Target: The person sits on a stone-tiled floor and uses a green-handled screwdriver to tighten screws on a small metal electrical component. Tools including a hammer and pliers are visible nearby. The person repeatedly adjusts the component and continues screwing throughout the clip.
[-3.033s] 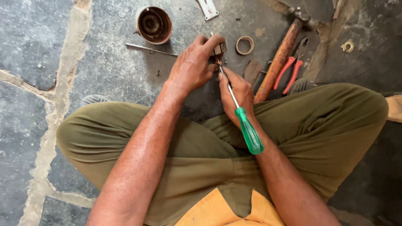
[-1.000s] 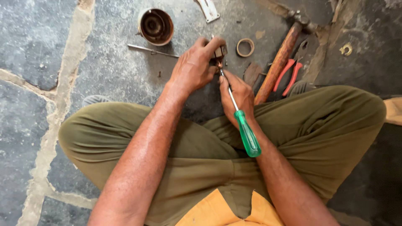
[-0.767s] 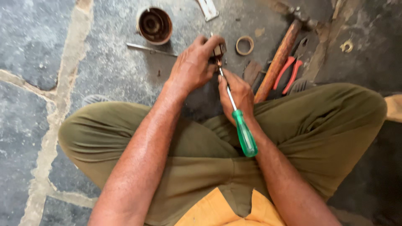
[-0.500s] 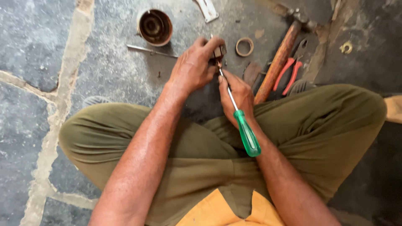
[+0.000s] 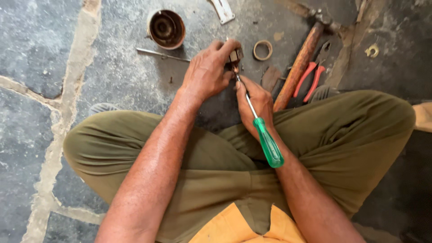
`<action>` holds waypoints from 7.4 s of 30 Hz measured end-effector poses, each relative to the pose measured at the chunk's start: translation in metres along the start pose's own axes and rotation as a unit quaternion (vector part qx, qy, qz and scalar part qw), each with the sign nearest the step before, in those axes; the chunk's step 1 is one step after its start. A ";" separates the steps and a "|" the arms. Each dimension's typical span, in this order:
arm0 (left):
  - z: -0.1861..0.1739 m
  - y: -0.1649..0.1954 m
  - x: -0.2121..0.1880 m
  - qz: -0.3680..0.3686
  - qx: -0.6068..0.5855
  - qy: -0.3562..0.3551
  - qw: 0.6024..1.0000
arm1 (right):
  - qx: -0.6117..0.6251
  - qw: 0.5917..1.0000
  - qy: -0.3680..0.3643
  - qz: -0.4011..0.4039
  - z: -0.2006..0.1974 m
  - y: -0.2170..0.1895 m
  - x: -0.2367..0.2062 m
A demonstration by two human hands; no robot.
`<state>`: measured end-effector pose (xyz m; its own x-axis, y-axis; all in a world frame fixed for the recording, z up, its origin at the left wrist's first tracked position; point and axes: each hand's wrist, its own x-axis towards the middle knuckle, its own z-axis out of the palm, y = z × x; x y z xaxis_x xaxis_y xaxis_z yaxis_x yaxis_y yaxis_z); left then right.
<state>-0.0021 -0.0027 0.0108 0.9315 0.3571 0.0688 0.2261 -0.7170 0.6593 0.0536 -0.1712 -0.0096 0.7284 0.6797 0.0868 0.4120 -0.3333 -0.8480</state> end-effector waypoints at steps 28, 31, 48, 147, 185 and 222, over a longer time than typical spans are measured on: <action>-0.001 -0.001 0.000 0.001 0.014 0.003 1.000 | -0.002 1.000 0.007 -0.014 0.000 0.004 -0.001; 0.000 -0.002 0.002 0.009 0.018 0.009 1.000 | -0.005 1.000 0.000 0.002 0.000 0.005 -0.001; 0.003 -0.005 0.002 0.027 0.022 0.031 0.999 | -0.028 0.999 0.007 -0.026 0.001 0.002 -0.001; 0.002 -0.006 0.004 0.012 0.034 0.018 0.999 | -0.058 0.997 0.021 -0.039 0.001 0.001 0.002; 0.005 -0.007 0.003 0.018 0.035 0.028 0.999 | -0.055 0.998 0.011 -0.034 0.002 0.010 0.000; 0.000 -0.004 0.002 0.019 0.024 0.034 0.999 | -0.041 0.998 0.004 -0.039 -0.001 0.009 0.004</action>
<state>-0.0015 0.0006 0.0078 0.9186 0.3676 0.1454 0.2058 -0.7587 0.6180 0.0610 -0.1721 -0.0166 0.6957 0.7013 0.1554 0.5117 -0.3320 -0.7924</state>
